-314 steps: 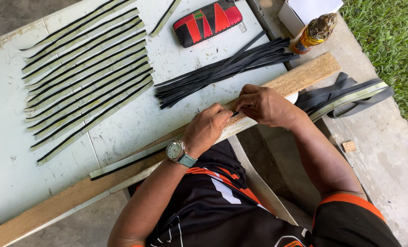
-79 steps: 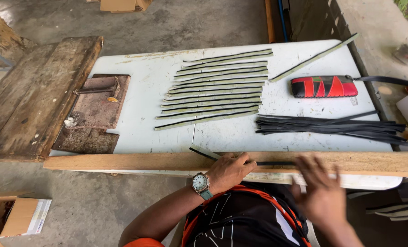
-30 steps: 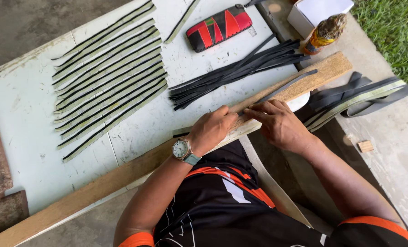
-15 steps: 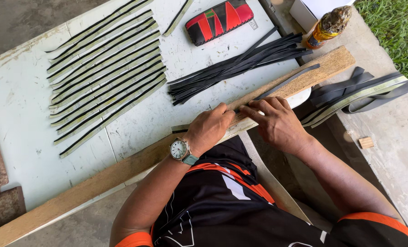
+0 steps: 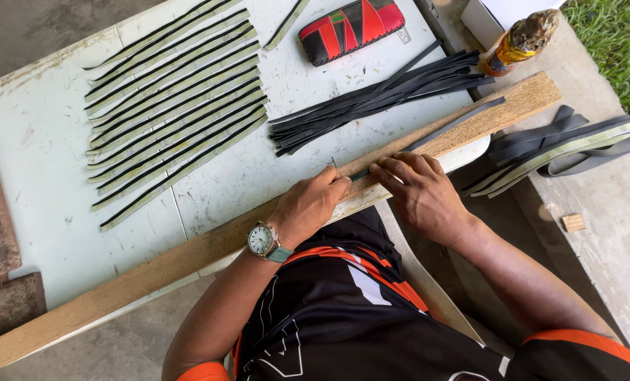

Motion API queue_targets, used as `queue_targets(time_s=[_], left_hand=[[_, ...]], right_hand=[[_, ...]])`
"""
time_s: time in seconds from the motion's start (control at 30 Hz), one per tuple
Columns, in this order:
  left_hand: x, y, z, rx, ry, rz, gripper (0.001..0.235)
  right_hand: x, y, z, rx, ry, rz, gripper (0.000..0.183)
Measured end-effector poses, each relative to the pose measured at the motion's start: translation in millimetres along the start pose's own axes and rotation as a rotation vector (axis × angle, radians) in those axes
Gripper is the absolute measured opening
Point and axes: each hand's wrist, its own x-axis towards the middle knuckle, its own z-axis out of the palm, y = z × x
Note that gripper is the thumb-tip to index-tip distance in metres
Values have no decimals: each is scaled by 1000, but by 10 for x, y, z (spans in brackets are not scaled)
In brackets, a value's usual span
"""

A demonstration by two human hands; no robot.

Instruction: The person repeatedly picks up long green banana fiber strips and rubs them against a wooden block to remove the outer layer, producing black strips. The person places the processed black strips into a pile on the table and continues the process with additional green strips.

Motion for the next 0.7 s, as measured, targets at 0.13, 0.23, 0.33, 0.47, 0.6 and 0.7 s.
queue_targets(time_s=[0.13, 0.23, 0.33, 0.47, 0.6, 0.7], left_hand=[[8, -19, 24, -29, -14, -24, 23], [16, -36, 43, -37, 7, -17, 22], [25, -56, 79, -14, 22, -4, 20], [-2, -84, 66, -9, 30, 16, 22], [-134, -144, -50, -54, -41, -37, 17], [-245, -168, -63, -60, 19, -9, 17]], right_hand=[[15, -45, -2, -36, -26, 9, 56], [25, -70, 13, -86, -41, 6, 56], [16, -112, 55, -157, -17, -3, 54], [11, -162, 119, -142, -38, -62, 58], [67, -174, 143, -18, -34, -50, 62], [56, -221, 160, -20, -39, -48, 61]])
